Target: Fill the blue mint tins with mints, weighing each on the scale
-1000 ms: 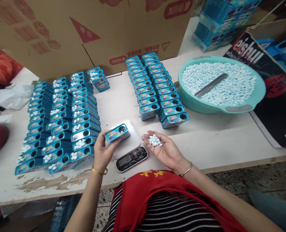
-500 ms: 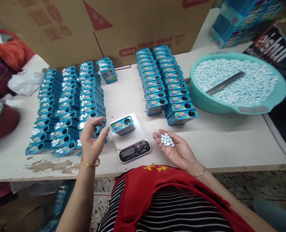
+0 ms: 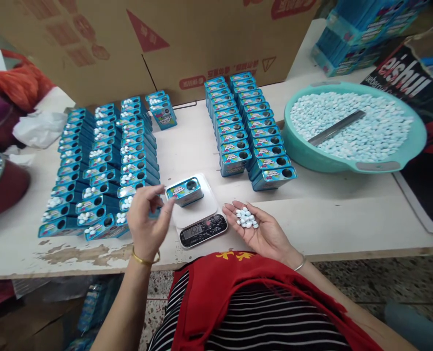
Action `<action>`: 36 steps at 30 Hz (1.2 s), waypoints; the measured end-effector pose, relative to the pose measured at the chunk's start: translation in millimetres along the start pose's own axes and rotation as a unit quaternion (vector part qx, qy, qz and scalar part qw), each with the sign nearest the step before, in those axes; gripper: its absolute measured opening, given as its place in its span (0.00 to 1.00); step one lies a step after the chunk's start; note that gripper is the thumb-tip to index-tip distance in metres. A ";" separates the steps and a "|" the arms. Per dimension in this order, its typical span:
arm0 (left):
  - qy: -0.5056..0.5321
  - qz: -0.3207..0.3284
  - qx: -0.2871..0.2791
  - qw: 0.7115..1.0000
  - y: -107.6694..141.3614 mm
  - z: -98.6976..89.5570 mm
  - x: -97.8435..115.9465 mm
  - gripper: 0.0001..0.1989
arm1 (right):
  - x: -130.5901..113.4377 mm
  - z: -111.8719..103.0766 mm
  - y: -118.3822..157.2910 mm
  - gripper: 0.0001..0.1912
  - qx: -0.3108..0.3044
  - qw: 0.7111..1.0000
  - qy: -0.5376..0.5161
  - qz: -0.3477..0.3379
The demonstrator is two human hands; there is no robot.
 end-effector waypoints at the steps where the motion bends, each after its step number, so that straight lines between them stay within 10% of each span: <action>1: 0.015 0.027 -0.042 0.999 5.1 5.6 10.2 0.14 | 1.4 1.6 -0.6 0.11 -0.008 1.000 -0.001 0.007; 7: 0.114 0.082 -0.300 0.944 40.0 51.5 57.4 0.15 | 10.9 16.0 -4.8 0.12 -0.045 0.999 0.005 0.026; 17: 0.086 0.075 -0.291 0.950 41.8 64.5 55.2 0.08 | 16.9 22.8 -8.3 0.11 -0.059 0.998 -0.016 0.028; 27: 0.020 0.043 -0.137 0.989 -20.8 32.2 36.5 0.04 | 21.0 34.1 -5.4 0.11 -0.063 0.997 -0.020 0.050; 36: -0.024 0.006 -0.129 0.991 -34.3 25.1 17.3 0.09 | 12.5 26.9 -5.0 0.10 -0.044 0.999 -0.002 0.022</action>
Point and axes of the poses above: each hand's wrist, its own y-axis away from the middle knuckle, its own z-axis out of the palm, x = y × z, the point moved 2 cm from there along -y, towards the middle knuckle, and after that the axes turned 11 degrees about x, right-handed, at the moved point
